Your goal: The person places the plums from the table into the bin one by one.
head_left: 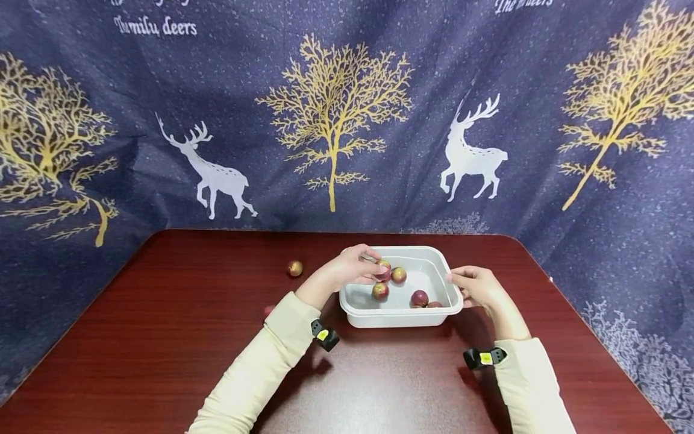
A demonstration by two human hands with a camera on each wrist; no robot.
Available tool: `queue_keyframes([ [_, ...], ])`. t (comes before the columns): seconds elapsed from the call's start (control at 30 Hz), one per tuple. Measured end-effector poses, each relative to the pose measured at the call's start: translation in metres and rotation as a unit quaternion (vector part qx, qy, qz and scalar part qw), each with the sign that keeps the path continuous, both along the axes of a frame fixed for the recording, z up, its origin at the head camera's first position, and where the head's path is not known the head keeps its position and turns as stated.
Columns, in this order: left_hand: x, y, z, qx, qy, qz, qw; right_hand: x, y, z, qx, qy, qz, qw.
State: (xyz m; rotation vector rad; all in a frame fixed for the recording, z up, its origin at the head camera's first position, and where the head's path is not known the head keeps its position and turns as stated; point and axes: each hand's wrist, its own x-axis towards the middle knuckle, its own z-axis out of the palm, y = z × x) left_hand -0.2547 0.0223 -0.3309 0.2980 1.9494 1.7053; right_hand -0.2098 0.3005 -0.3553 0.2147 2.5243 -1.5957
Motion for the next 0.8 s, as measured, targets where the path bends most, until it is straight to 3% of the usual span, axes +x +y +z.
queue_keyframes([
  [0.63, -0.011, 0.029, -0.037, -0.028, -0.023, -0.016, 0.9992, 0.0, 0.0, 0.001, -0.001, -0.001, 0.003, 1.0],
  [0.8, -0.011, 0.032, -0.039, -0.032, -0.015, -0.027, 0.999, -0.001, 0.002, 0.0, -0.001, -0.001, 0.0, 1.0],
])
